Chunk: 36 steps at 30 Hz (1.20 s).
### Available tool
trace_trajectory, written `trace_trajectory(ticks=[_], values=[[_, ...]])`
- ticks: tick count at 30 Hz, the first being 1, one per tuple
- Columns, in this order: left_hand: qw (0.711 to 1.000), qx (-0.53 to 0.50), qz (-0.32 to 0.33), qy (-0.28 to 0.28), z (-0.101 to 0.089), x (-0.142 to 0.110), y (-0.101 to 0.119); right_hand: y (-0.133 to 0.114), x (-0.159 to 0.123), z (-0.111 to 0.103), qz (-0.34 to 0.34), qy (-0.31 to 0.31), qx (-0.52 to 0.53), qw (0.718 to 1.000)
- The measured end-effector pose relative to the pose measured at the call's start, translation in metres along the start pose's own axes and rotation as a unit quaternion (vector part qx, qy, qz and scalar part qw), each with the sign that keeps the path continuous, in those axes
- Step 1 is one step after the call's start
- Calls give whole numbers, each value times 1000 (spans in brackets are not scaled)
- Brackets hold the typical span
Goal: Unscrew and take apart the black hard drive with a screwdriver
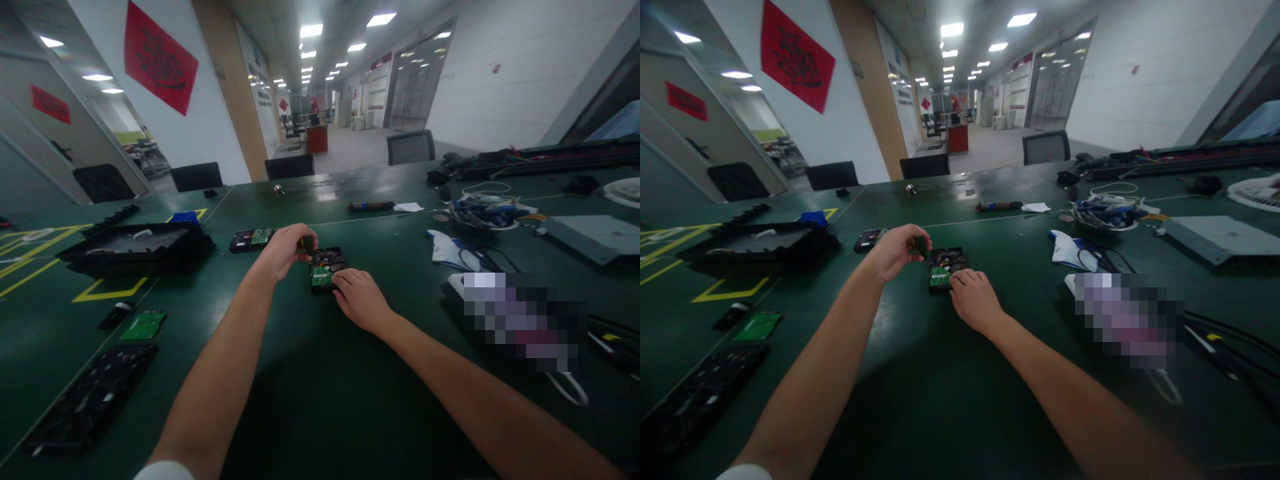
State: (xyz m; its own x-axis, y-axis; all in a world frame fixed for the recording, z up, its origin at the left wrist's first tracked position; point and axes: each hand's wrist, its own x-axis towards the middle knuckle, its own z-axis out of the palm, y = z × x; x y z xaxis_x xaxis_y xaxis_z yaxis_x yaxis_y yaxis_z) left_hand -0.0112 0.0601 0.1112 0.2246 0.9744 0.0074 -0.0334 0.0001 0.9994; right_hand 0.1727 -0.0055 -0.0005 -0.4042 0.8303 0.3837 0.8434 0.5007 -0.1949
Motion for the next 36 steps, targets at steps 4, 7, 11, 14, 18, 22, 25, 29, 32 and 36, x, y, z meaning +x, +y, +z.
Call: trace_trajectory(ticks=[4,7,11,14,18,22,25,29,32,36], values=[[1000,11,-2,-4,-1,-1,0,1,0,2,-4,7,-4,1000],[997,-36,-54,-41,2,-1,0,1,0,1,-9,7,-2,1000],[994,-72,-74,-35,3,1,-1,0,0,-1,-4,1,0,1000],[999,-27,-29,1,1,2,-3,-1,1,-2,2,-7,0,1000],[1000,2,-12,-7,0,1,-2,-1,1,-2,6,-11,-1,1000],[995,-57,-66,-47,4,0,-1,-1,0,-2,1,-4,0,1000],[998,-48,-46,-23,4,1,-2,-1,0,-2,1,-5,-2,1000],[999,23,21,10,0,2,-4,-2,1,-3,7,-13,-9,1000],[1000,22,4,-6,0,0,-2,-2,0,-2,9,-10,-9,1000],[994,-54,-80,-53,2,0,1,-1,0,-1,4,-6,-5,1000]])
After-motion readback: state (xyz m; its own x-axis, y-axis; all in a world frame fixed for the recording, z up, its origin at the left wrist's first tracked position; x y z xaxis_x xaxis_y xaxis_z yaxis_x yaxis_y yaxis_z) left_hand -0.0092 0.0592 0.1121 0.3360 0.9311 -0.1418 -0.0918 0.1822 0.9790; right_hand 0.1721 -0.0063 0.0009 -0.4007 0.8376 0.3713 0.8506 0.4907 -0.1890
